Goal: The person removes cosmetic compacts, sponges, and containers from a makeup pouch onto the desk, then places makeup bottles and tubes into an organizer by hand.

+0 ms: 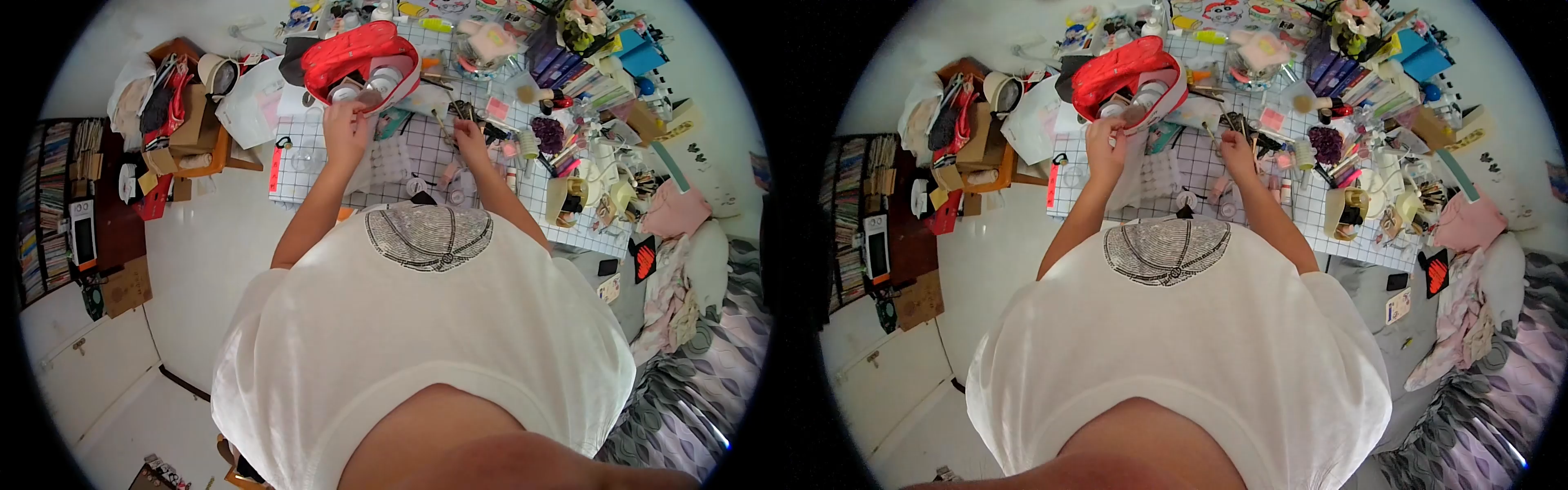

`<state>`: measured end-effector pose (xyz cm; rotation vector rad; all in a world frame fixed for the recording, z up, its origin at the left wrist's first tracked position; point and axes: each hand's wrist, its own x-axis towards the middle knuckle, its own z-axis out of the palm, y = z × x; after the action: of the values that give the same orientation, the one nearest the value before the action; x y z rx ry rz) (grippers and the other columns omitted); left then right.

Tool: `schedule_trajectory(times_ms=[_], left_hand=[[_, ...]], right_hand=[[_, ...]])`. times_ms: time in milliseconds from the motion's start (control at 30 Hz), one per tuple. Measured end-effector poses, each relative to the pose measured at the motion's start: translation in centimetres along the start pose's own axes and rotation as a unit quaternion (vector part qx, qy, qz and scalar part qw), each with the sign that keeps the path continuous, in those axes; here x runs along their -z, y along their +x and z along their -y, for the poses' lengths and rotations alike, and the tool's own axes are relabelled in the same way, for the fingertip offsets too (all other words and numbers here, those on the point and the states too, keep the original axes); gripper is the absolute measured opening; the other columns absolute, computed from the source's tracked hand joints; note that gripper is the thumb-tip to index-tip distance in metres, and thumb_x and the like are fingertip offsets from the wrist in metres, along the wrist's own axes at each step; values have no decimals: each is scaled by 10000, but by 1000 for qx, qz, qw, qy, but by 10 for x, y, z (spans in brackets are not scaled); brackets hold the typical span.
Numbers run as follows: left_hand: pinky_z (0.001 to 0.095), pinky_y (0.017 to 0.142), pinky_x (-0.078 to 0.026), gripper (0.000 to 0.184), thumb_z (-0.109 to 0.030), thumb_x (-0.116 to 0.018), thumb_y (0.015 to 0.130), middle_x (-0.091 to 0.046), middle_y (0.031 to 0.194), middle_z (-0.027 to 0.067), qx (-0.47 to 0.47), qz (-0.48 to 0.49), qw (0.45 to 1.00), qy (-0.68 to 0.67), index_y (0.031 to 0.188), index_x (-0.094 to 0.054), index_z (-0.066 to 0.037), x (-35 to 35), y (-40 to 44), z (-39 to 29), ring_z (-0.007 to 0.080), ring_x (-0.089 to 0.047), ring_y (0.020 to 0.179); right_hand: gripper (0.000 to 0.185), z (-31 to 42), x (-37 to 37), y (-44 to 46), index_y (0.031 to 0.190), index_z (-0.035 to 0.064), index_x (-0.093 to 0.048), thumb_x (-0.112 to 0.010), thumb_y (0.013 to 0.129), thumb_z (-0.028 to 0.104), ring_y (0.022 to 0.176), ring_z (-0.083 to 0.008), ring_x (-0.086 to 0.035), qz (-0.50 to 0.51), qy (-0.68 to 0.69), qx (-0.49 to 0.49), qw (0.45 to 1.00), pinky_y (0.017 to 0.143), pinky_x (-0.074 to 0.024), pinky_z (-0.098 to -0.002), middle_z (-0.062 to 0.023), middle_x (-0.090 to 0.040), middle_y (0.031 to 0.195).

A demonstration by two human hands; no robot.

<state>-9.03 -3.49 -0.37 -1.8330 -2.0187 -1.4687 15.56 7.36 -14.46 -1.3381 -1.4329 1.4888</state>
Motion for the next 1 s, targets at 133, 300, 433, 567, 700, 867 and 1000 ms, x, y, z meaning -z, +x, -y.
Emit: schedule_trajectory(times_ms=[133, 300, 433, 567, 700, 867, 1000], left_hand=[[381, 689, -395, 72, -64, -542, 714, -577, 825, 126, 81, -9, 996, 38, 774, -545, -24, 9, -10, 16, 302, -522, 788], [397, 694, -436, 213, -133, -566, 713, -583, 773, 173, 246, 158, 956, -2, 855, -553, 26, -6, -44, 66, 335, -560, 744], [412, 781, -441, 389, -218, -617, 690, -583, 852, 237, 228, 238, 940, 91, 956, -547, 57, -30, -57, 84, 356, -563, 869], [424, 843, -426, 698, -240, -675, 635, -475, 1116, 259, 263, 271, 918, 120, 1202, -366, 26, -45, -72, 87, 394, -494, 1003], [420, 849, -429, 880, -201, -693, 624, -418, 1179, 241, 311, 317, 880, 170, 1320, -178, -50, -43, -72, 75, 385, -496, 1006], [409, 859, -428, 1005, -137, -704, 621, -410, 1188, 205, 363, 345, 847, 178, 1364, -27, -99, -44, -72, 74, 353, -493, 1030], [411, 835, -431, 930, -90, -677, 615, -435, 1152, 194, 329, 274, 888, 168, 1348, -105, -78, -52, -84, 90, 350, -498, 1006]], right_hand=[[455, 61, -27, -6, 1151, 22, -398, -580, 794, 238, 886, -180, -522, 15, 34, -46, 998, 692, -467, -300, -103, -509, 1038], [846, 139, -76, 7, 1318, 111, -118, -671, 722, 341, 1063, -313, -436, 68, 108, -111, 986, 753, -464, -485, -162, -350, 1253], [791, 142, -105, 32, 1325, 232, -61, -616, 763, 275, 1050, -376, -452, 101, 66, -130, 984, 786, -436, -567, -163, -349, 1255], [457, 139, -110, 43, 1263, 153, -255, -419, 837, 138, 923, -343, -556, 128, 156, -170, 964, 741, -500, -514, -155, -437, 1188], [301, 115, -102, 54, 1161, 124, -432, -321, 885, 165, 927, -299, -563, 113, 283, -184, 935, 727, -513, -470, -128, -511, 1126], [300, 136, -90, 36, 1138, 130, -476, -303, 893, 134, 957, -285, -550, 55, 366, -180, 911, 733, -523, -417, -108, -509, 1144], [307, 141, -77, 37, 1142, 130, -477, -309, 888, 98, 963, -277, -549, 28, 409, -189, 892, 726, -524, -419, -97, -516, 1138]])
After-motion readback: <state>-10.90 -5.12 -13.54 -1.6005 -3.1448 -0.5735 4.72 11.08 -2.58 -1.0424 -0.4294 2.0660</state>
